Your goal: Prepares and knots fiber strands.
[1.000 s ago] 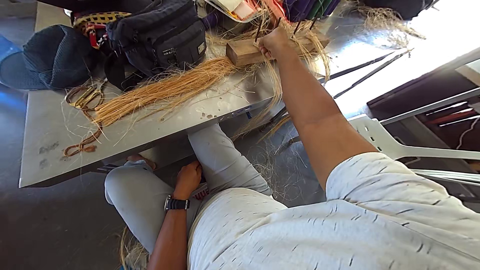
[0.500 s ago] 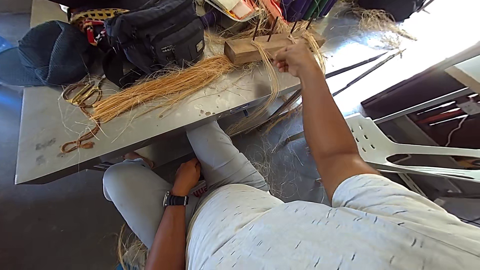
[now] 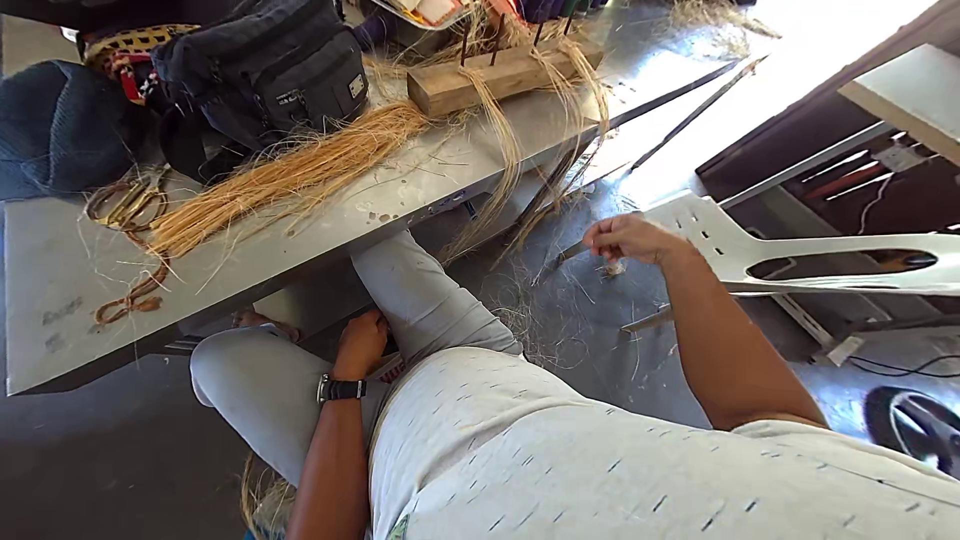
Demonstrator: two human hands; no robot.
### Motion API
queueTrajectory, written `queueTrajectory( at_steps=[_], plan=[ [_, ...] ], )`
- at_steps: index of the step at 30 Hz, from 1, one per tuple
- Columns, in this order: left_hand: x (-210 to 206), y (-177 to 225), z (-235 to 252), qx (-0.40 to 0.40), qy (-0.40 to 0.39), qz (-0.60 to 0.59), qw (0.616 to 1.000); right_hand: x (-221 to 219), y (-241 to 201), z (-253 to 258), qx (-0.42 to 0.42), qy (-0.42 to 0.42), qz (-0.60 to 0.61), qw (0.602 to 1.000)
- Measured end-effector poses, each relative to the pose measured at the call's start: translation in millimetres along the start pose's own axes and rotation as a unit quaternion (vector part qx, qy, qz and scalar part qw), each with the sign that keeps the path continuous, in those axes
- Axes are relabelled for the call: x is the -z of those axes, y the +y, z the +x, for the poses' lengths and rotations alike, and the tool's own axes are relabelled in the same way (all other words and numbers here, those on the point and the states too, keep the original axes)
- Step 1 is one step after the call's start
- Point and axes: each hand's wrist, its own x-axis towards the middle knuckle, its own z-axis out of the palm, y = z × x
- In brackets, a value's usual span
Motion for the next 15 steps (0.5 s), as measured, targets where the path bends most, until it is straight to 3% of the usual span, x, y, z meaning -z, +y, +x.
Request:
queueTrajectory(
  at_steps=[5,8,11,15],
  plan=[
    [0.5,1.5,1.7,0.016,-0.011,0.017,1.0,-48.9,104.6,6.2,-0.136,-0.124,0.007,0.983],
    [0.9,1.6,1.5,0.02,-0.012,0.022,0.999,-81.2,134.7,0.2,-0.211,-0.17,-0.048,0.961],
    [0.0,2.5,1.7,0.024,-0.017,0.025,0.999,-88.6,126.2,7.1,-0.244,-0.166,-0.157,0.942],
    [-1.7,2.0,3.0,0.02,-0.017,0.029,0.999,-55.8,38.9,30.4,-0.144,0.04,-0.113,0.982]
  ],
)
